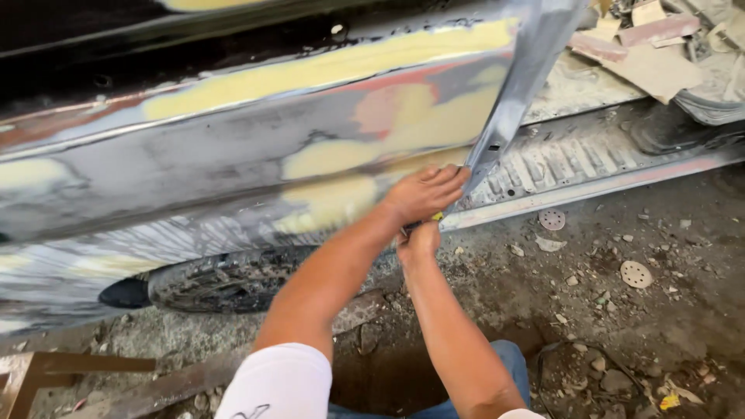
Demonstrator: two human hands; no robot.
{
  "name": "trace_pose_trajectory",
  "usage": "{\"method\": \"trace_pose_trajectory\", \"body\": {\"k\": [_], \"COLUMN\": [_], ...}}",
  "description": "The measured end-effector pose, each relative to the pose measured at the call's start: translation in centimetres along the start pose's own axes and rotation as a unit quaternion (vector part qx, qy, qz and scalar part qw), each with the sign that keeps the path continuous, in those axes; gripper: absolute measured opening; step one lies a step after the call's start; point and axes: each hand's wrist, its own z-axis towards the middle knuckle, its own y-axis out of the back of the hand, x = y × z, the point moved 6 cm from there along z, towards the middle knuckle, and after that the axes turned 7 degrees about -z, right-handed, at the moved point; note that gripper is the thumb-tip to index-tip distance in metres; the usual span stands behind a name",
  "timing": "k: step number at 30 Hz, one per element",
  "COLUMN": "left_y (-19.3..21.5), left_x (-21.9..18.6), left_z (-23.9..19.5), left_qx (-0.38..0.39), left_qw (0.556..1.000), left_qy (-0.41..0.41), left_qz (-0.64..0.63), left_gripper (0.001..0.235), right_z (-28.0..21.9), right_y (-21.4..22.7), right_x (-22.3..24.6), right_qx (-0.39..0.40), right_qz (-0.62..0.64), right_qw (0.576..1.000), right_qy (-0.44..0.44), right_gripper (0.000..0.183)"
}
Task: The person sands the surface of a car door using a sanding block and a yellow sponge. They repeatedly dip the tools into a green bucket of water to wet them before continuing to sand the door panel, which has patches of filler applied.
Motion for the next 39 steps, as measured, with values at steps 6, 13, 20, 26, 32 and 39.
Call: {"method": "trace_pose_trajectory", "body": {"k": [6,13,20,26,32,39], "left_y": [6.9,8.4,-0.8,6.1,9.1,-7.1], "left_x": [3.0,4.5,-0.4,2.6,4.1,-1.8], "left_z": [-13.3,-23.7,-2.5,-15.3,-26.4,-5.8], "left_qx": [0.088,0.321,0.047,0.225,0.406,0.1], "left_qw": [0.996,0.943,0.998,0.973,0.913,0.993], "left_qy": [0.005,0.086,-0.006,-0.015,0.036,-0.053], "left_qz": [-0.003,0.008,-0.035,-0.036,-0.021,-0.033], "left_gripper": [0.055,0.044,0.035,0.068,0.068,0.057], "right_z": [-2.1,-2.8,-2.5,-1.0,0.4,-0.3], "right_y": [-0.9,-0.9,-0.4,1.0,2.3,3.8], "right_x": [1.5,0.9,1.3,-0.3,-3.7,-0.5], "right_qx": [-0.057,-0.077,-0.01,-0.044,-0.067,-0.033], "right_qz": [0.013,0.002,-0.037,-0.022,-0.003,-0.051], "right_qw": [0.998,0.997,0.998,0.997,0.993,0.995], "right_qy": [-0.034,-0.023,-0.048,-0.06,-0.1,-0.082], "right_gripper": [0.032,0.028,0.035,0.034,0.03,0.036]}}
